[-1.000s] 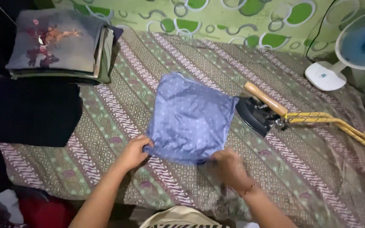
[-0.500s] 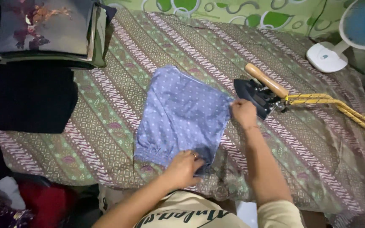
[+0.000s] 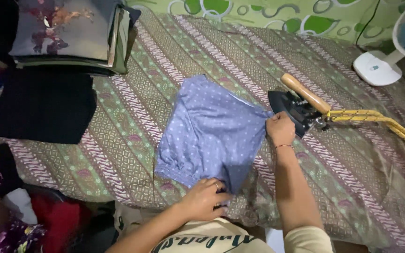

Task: The person irons a blue polka-dotted shirt on a patterned bedsheet. They repeatedly smooth the fabric, use a traditional iron to press the shirt, and fold it into a neat stack.

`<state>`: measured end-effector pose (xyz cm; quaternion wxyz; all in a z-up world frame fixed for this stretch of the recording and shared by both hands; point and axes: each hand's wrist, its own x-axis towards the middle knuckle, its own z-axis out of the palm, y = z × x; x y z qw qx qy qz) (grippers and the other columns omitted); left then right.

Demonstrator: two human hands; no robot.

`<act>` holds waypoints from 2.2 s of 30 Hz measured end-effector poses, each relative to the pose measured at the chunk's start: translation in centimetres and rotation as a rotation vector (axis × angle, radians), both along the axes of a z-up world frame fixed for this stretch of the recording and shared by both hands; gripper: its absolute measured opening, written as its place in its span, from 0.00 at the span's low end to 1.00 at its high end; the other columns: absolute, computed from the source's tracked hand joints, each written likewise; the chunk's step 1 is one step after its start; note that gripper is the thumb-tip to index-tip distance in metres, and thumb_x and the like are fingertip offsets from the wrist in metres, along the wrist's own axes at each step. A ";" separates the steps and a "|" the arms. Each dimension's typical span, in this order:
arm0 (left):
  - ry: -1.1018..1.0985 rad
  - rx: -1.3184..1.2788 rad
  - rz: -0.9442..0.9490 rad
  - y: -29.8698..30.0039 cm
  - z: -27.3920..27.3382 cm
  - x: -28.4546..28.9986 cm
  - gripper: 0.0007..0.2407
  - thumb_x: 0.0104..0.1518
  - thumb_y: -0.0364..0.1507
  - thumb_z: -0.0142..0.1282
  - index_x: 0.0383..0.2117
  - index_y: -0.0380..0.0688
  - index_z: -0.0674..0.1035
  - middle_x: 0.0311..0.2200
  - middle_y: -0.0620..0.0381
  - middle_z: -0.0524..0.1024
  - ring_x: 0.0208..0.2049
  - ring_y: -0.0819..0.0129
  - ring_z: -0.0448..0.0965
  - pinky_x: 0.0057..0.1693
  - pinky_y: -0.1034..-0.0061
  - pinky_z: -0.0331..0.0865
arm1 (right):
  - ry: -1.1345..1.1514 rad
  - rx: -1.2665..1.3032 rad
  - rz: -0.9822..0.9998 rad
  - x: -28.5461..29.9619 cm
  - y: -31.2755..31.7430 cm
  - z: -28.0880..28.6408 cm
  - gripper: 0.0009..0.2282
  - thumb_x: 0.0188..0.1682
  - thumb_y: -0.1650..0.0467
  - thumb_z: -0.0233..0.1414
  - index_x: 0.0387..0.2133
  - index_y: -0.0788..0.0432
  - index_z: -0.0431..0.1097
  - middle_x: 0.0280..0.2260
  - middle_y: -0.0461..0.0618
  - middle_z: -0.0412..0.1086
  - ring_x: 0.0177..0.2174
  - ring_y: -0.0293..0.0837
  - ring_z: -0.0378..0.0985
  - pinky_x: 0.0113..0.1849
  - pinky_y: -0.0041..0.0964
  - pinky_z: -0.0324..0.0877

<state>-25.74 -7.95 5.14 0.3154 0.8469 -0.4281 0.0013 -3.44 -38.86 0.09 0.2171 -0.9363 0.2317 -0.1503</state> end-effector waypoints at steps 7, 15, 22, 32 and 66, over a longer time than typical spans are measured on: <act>0.146 0.083 0.278 -0.4 -0.1 1.9 0.23 0.63 0.50 0.40 0.55 0.52 0.77 0.60 0.52 0.69 0.60 0.49 0.64 0.61 0.46 0.59 | -0.440 -0.395 0.298 -0.4 -1.6 5.3 0.14 0.45 0.67 0.60 0.44 0.60 0.74 0.38 0.62 0.71 0.37 0.63 0.72 0.41 0.53 0.66; -0.152 0.241 0.630 2.5 -5.0 3.2 0.33 0.53 0.53 0.56 0.61 0.45 0.72 0.65 0.35 0.63 0.67 0.39 0.59 0.66 0.33 0.44 | 0.103 -0.797 0.290 8.2 -11.5 4.2 0.12 0.53 0.60 0.50 0.38 0.54 0.77 0.30 0.54 0.79 0.34 0.57 0.85 0.36 0.52 0.76; -0.047 0.216 0.706 4.3 -3.1 2.6 0.31 0.61 0.54 0.40 0.64 0.46 0.68 0.70 0.41 0.54 0.72 0.43 0.45 0.70 0.42 0.32 | 0.358 -0.262 0.174 5.0 -11.2 6.9 0.17 0.49 0.67 0.51 0.45 0.70 0.74 0.42 0.73 0.76 0.42 0.72 0.79 0.42 0.62 0.73; -0.193 0.114 0.830 7.2 -4.9 2.2 0.31 0.55 0.51 0.51 0.58 0.39 0.74 0.63 0.35 0.64 0.67 0.37 0.56 0.68 0.35 0.42 | 0.148 -0.183 0.221 -2.6 -8.5 10.2 0.17 0.45 0.70 0.56 0.45 0.68 0.74 0.38 0.70 0.77 0.35 0.71 0.78 0.37 0.59 0.72; 0.339 -0.066 1.158 13.8 -8.0 4.0 0.29 0.47 0.41 0.67 0.54 0.41 0.75 0.43 0.36 0.79 0.47 0.37 0.78 0.52 0.48 0.68 | 0.237 -0.539 0.796 -3.2 15.9 10.0 0.07 0.51 0.65 0.46 0.38 0.47 0.71 0.27 0.54 0.77 0.32 0.57 0.85 0.35 0.54 0.79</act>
